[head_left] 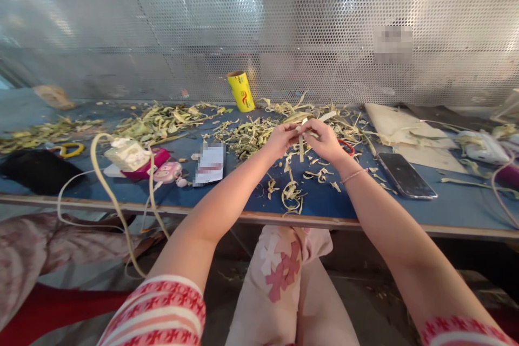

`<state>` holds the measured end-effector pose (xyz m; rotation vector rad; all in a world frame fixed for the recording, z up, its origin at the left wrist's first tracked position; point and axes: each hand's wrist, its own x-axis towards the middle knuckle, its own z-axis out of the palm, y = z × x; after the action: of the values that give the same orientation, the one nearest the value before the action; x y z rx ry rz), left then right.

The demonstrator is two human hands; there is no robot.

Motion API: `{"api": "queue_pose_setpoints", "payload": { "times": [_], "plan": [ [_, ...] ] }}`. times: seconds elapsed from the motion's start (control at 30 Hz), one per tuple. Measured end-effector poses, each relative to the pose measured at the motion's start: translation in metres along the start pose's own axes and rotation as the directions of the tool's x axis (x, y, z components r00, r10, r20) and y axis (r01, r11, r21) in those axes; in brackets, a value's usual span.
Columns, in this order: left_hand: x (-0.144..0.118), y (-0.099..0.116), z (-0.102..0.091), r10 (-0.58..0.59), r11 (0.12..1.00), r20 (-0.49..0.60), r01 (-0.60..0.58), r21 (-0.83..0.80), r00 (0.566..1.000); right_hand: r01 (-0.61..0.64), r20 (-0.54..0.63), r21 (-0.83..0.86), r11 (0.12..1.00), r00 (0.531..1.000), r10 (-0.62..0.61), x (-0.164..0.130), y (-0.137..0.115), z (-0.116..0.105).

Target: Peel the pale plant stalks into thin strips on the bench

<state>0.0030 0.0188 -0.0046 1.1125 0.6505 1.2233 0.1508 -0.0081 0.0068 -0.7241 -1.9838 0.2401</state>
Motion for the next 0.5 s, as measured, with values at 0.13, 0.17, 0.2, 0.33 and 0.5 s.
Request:
{"api": "queue_pose_setpoints", "payload": {
  "times": [0.13, 0.17, 0.2, 0.33, 0.5],
  "plan": [
    [0.001, 0.001, -0.001, -0.010, 1.000, -0.008, 0.010, -0.026, 1.000, -0.007, 0.036, 0.048, 0.999, 0.999, 0.005, 0.000, 0.006, -0.006],
    [0.001, 0.001, 0.000, -0.014, 0.999, -0.015, 0.013, -0.031, 1.000, 0.025, 0.046, 0.033, 0.999, 0.999, -0.027, 0.000, 0.007, -0.007],
    [0.002, 0.002, 0.000, -0.013, 0.999, -0.025, 0.013, -0.036, 1.000, 0.067, 0.060, 0.010, 0.998, 0.996, -0.067, 0.000, 0.009, -0.007],
    [0.002, 0.002, 0.001, 0.006, 0.999, -0.080, -0.010, -0.048, 0.997, 0.217, 0.134, -0.108, 0.970, 0.970, -0.202, 0.001, 0.015, -0.003],
    [0.000, 0.003, 0.004, 0.003, 1.000, -0.071, -0.005, -0.025, 0.997, 0.229, 0.133, -0.200, 0.953, 0.970, -0.205, 0.000, 0.020, 0.003]
  ]
}}
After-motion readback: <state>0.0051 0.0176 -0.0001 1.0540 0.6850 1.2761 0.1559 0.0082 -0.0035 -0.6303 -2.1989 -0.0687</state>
